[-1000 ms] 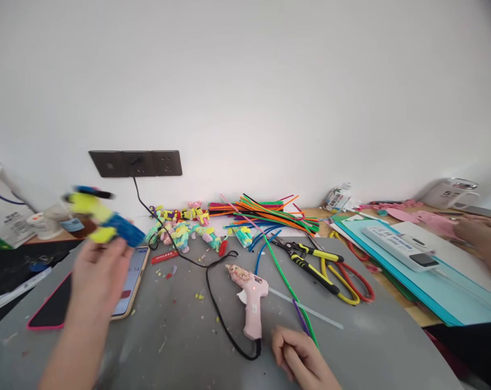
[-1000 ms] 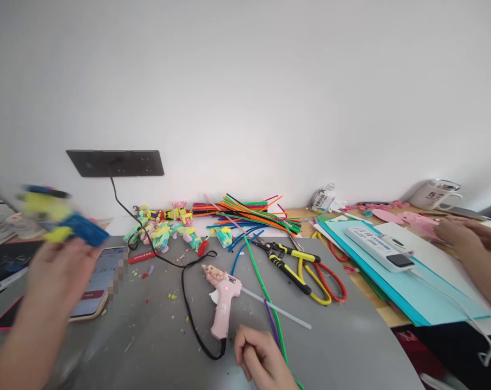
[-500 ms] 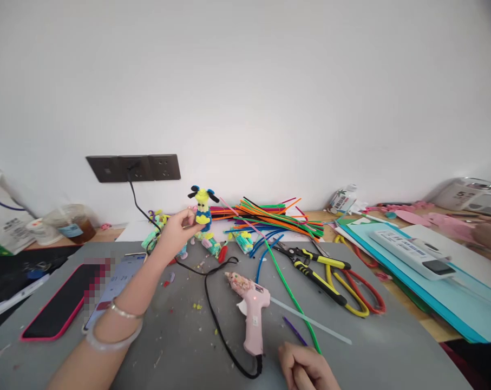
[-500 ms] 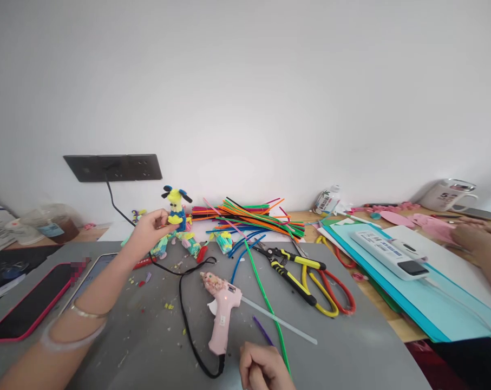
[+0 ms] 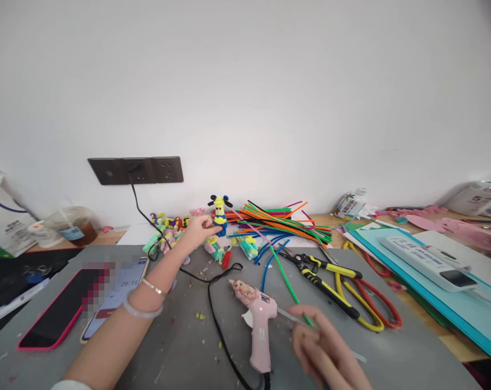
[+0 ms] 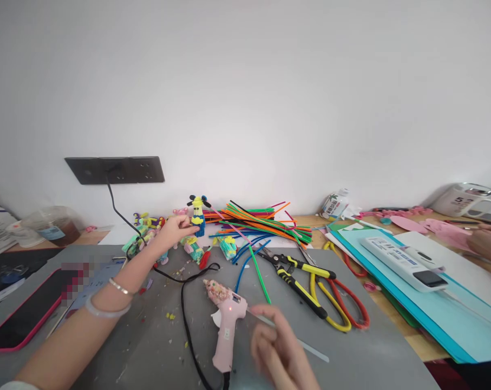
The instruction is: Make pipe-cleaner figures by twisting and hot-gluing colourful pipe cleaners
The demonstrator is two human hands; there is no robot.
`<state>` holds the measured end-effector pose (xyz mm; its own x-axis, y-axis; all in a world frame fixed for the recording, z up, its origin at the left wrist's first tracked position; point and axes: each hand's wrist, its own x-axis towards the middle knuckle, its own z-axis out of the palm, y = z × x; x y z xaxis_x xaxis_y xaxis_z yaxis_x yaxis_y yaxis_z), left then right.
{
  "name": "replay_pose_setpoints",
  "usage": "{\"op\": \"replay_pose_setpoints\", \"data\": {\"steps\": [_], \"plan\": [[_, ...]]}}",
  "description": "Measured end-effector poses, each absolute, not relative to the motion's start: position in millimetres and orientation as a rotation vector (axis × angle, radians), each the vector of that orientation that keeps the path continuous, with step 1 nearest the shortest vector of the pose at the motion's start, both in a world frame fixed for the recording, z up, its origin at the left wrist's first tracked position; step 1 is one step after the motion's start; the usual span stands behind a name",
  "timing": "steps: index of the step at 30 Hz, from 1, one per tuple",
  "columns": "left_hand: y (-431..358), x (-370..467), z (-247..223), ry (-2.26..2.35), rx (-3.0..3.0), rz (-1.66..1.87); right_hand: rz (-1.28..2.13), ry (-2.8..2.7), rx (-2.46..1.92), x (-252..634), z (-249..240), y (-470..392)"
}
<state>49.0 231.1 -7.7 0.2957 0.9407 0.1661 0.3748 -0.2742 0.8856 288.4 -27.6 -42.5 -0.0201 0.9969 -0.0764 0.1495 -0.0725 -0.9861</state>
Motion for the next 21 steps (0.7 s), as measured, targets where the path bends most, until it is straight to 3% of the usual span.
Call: {"op": "replay_pose_setpoints", "data": {"steps": [5, 14, 21], "plan": [[188.5, 50.3, -10.4, 1.145, 1.842, 0.991, 0.57, -1.659, -1.729, 292.3, -17.6, 51.1], [139.2, 49.0, -14.9, 1.112, 1.898, 0.999, 0.367, -1.728, -1.992, 272.0, -38.7, 113.2], [126.0, 46.0, -22.4, 1.1, 1.891, 1.064, 0.406, -1.682, -1.82, 273.1, -27.8, 109.0]]}}
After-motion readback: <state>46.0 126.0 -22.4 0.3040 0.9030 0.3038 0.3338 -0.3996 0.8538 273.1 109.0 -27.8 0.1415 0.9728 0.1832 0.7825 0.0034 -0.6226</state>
